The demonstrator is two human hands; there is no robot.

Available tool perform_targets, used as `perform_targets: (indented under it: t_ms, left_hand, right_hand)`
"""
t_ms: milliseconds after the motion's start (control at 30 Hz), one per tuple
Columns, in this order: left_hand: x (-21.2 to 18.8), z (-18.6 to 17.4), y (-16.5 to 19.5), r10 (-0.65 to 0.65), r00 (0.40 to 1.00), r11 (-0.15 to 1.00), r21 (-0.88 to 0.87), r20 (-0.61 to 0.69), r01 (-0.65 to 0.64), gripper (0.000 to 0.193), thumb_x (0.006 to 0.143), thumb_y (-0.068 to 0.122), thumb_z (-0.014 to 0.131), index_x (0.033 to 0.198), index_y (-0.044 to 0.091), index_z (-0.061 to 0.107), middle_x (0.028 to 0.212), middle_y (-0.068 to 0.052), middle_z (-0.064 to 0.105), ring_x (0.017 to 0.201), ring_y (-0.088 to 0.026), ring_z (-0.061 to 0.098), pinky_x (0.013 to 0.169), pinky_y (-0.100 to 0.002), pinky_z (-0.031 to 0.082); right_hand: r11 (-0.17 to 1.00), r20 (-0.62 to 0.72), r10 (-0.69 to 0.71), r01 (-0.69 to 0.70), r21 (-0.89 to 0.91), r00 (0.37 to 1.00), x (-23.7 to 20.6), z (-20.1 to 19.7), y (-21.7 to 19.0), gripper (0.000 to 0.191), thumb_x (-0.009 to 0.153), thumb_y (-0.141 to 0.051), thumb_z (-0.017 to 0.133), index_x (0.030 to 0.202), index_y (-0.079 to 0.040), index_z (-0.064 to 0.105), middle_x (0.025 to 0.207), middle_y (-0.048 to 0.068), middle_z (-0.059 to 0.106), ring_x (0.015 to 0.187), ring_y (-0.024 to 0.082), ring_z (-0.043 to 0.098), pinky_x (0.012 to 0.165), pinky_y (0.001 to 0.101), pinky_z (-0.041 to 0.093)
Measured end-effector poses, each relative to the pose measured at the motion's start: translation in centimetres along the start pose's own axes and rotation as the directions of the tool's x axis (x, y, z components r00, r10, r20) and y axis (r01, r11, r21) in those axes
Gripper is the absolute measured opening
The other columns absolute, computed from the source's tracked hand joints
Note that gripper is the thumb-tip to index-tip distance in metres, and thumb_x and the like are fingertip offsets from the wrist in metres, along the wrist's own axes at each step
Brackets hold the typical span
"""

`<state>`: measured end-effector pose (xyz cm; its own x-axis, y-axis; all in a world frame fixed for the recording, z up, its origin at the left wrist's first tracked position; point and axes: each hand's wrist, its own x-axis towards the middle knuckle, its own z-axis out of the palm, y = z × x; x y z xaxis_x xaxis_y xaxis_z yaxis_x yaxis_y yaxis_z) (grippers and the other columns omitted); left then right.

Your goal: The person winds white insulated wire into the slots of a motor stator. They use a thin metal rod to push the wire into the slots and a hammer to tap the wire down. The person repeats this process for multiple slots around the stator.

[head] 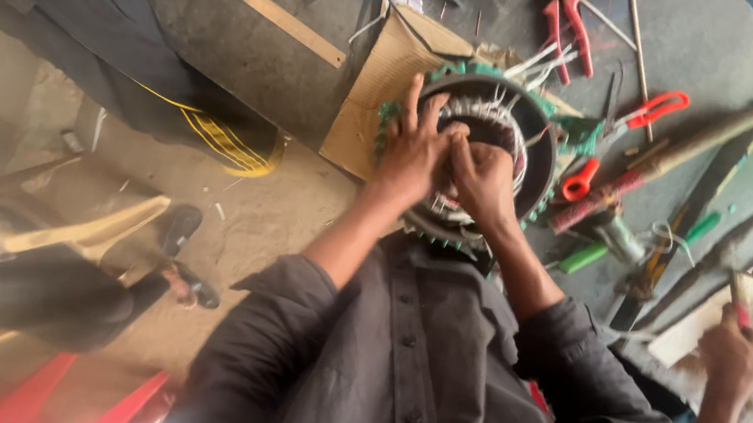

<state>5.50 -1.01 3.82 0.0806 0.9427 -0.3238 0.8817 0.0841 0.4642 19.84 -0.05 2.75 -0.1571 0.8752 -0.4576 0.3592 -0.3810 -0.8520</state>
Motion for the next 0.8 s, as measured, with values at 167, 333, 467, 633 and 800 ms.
perform_targets:
  t_ms: [167,333,467,633,800]
  left_hand:
    - [-3.4,-0.4,-2.0,0.204,0.921,0.963,-0.101,-0.332,-0.249,0.031,0.073,0.022,0.085,0.102,0.014,0.076,0.139,-0.005,0.058,0.149,-0.035,0.038,0.122,-0.050,0.035]
    - [-5.9,1.6,-1.9,0.228,0.952,0.948,-0.178,-0.201,-0.265,0.024,0.080,0.033,0.084,0.091,0.012,0.079,0.114,0.000,0.070,0.134,-0.025,0.052,0.112,-0.054,0.028]
    - [-6.2,2.3,-2.0,0.221,0.962,0.944,-0.214,-0.158,-0.252,0.028,0.077,0.041,0.085,0.087,0.015,0.083,0.099,-0.003,0.074,0.133,-0.026,0.049,0.115,-0.058,0.019]
    - [-5.6,2.2,-1.9,0.161,0.974,0.944,-0.263,-0.158,-0.199,0.024,0.066,0.037,0.088,0.079,0.017,0.084,0.105,-0.007,0.072,0.128,-0.023,0.050,0.113,-0.057,0.018]
    - [-6.3,2.2,-2.0,0.189,0.972,0.929,-0.295,-0.136,-0.222,0.020,0.072,0.037,0.085,0.083,0.020,0.083,0.103,-0.002,0.075,0.130,-0.023,0.049,0.116,-0.055,0.016]
  right_hand:
    - [0.953,-0.056,-0.147,0.127,-0.275,0.988,-8.6,1.6,1.5,0.048,0.108,-0.029,0.059,0.073,0.004,0.058,0.056,0.010,0.046,0.053,0.015,0.042,0.053,0.0369,0.037]
    - [0.918,-0.169,-0.379,0.348,-0.189,0.910,-12.2,4.3,3.1,0.029,0.108,-0.018,0.057,0.089,0.004,0.059,0.079,0.015,0.055,0.068,0.021,0.050,0.063,0.0365,0.043]
    - [0.861,-0.137,-0.450,0.388,-0.328,0.882,-12.5,4.7,2.6,0.033,0.107,-0.015,0.062,0.083,0.005,0.053,0.084,0.017,0.054,0.074,0.030,0.053,0.070,0.0391,0.045]
    - [0.876,-0.082,-0.411,0.368,-0.312,0.908,-14.0,3.9,0.4,0.023,0.104,-0.014,0.059,0.092,0.004,0.063,0.095,0.015,0.066,0.079,0.029,0.062,0.072,0.0378,0.048]
    - [0.927,-0.162,-0.325,0.280,-0.249,0.932,-16.3,2.7,-1.2,0.032,0.106,-0.017,0.055,0.085,0.002,0.067,0.107,0.008,0.073,0.086,0.019,0.066,0.075,0.0340,0.052]
